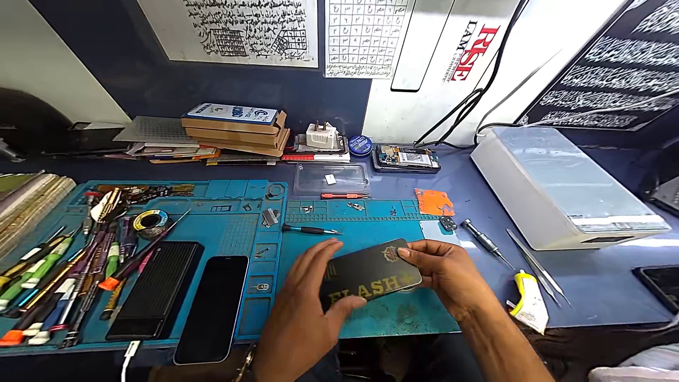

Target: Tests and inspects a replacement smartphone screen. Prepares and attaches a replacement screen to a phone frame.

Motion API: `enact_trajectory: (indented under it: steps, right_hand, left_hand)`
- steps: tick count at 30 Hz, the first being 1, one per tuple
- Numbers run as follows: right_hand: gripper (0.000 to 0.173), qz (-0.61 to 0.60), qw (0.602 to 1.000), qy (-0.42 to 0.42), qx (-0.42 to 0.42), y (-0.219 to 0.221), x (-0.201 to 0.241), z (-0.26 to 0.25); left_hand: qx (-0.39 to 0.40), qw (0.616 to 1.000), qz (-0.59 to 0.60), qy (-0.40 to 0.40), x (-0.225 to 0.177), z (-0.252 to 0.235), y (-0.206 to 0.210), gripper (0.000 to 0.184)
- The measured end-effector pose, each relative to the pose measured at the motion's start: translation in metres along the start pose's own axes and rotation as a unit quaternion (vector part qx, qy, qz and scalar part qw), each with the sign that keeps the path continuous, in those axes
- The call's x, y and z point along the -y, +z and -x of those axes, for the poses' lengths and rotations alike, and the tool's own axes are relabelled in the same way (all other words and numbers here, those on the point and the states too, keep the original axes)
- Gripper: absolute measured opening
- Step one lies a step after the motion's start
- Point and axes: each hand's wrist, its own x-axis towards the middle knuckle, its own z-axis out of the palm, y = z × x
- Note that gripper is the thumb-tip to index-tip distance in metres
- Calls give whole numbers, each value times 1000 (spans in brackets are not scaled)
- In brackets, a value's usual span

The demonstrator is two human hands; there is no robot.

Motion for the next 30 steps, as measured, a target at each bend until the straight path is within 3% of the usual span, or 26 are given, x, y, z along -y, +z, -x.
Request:
enact_trajectory:
  steps: [4, 8, 14, 18, 21, 25, 30]
  right_hand:
    - [8, -26, 1000, 12, -4, 22, -8, 1]
    - [11, -43, 998, 33, -6, 27, -16, 3]
    - [42, -47, 997, 50, 40, 15, -15, 9]
    - [51, -43, 996, 55, 52, 13, -13, 8]
    - [44, -16, 996, 41, 78, 10, -12, 8]
    - [28, 36, 995, 7, 89, 9, -10, 9]
    - [32, 167, 980, -34, 100, 5, -3, 5]
  left_hand:
    - [48, 986, -151, 54, -1, -3, 10, 88]
    - [82, 978, -187, 33, 5, -6, 15, 83]
    - [131, 974, -185, -3, 5, -11, 16, 82]
    - [104, 988, -108, -29, 2, -13, 8, 78]
    - [74, 995, 34, -55, 8, -8, -9, 77]
    - [36, 977, 211, -20, 29, 4, -28, 82]
    - [3, 955, 296, -23, 39, 21, -43, 85]
